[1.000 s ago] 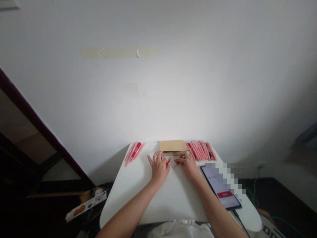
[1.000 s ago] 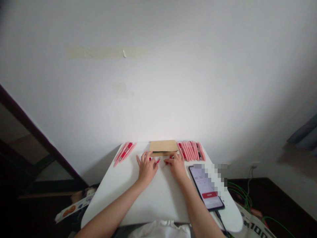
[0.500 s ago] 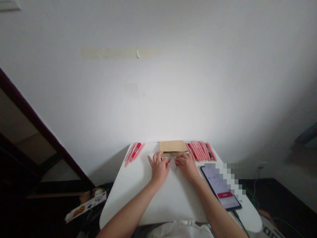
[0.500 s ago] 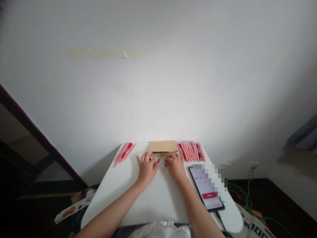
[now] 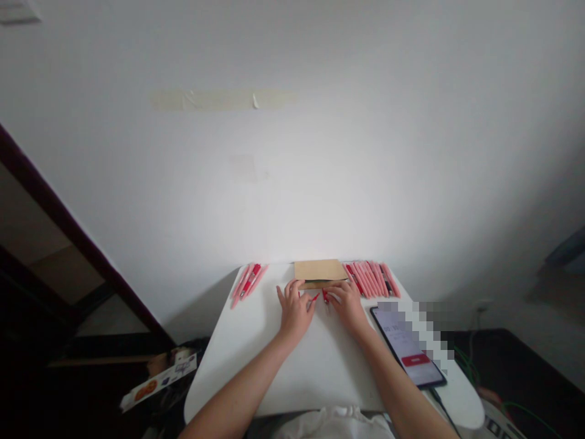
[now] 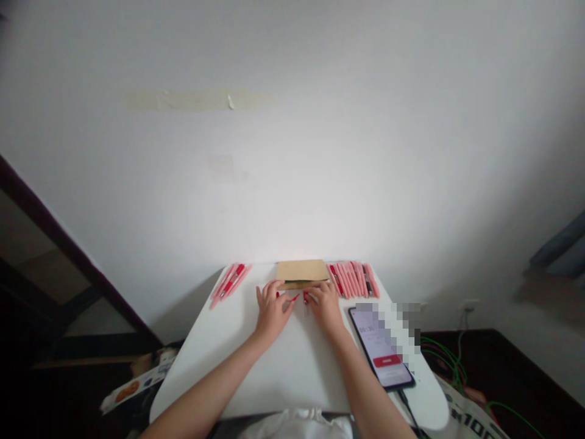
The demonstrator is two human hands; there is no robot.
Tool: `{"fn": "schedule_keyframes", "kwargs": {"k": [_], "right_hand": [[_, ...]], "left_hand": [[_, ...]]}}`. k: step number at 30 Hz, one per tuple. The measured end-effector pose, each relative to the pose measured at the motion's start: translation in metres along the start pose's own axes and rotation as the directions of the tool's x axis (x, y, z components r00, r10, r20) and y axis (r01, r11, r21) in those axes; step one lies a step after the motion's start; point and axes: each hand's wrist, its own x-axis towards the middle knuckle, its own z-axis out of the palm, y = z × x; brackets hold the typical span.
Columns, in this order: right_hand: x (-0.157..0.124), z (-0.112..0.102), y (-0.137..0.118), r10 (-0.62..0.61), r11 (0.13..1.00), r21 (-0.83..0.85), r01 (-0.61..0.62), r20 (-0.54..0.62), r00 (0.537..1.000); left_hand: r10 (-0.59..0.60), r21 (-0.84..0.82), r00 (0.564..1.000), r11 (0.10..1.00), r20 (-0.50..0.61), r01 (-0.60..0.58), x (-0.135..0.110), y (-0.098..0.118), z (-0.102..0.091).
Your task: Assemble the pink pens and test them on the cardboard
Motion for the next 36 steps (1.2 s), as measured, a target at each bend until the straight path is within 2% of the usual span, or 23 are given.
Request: {"fn": "schedule_keyframes", "kwargs": {"k": [13, 24, 36], "right_hand": [[0.0005, 0.0002, -0.001, -0.011, 0.999, 0.032, 0.011, -0.018, 1.0], [0.0015, 0.0019, 0.0062, 0.065, 0.998, 0.013, -0.064, -0.03, 0.997], [0.0009, 0.0012, -0.0026, 0.024, 1.0, 0.014, -0.023, -0.022, 0.999]], "left_hand": [[0.044, -0.045, 0.999, 0.998, -0.003, -0.044, -0.0007, -0.0008, -0.0016], [0.009, 0.108, 1.0, 0.994, -0.021, -0.006, -0.001, 0.0004, 0.0005], [0.035, 0.163, 0.999, 0.986, -0.021, -0.031, -0.0015, 0.0006, 0.0025]]}}
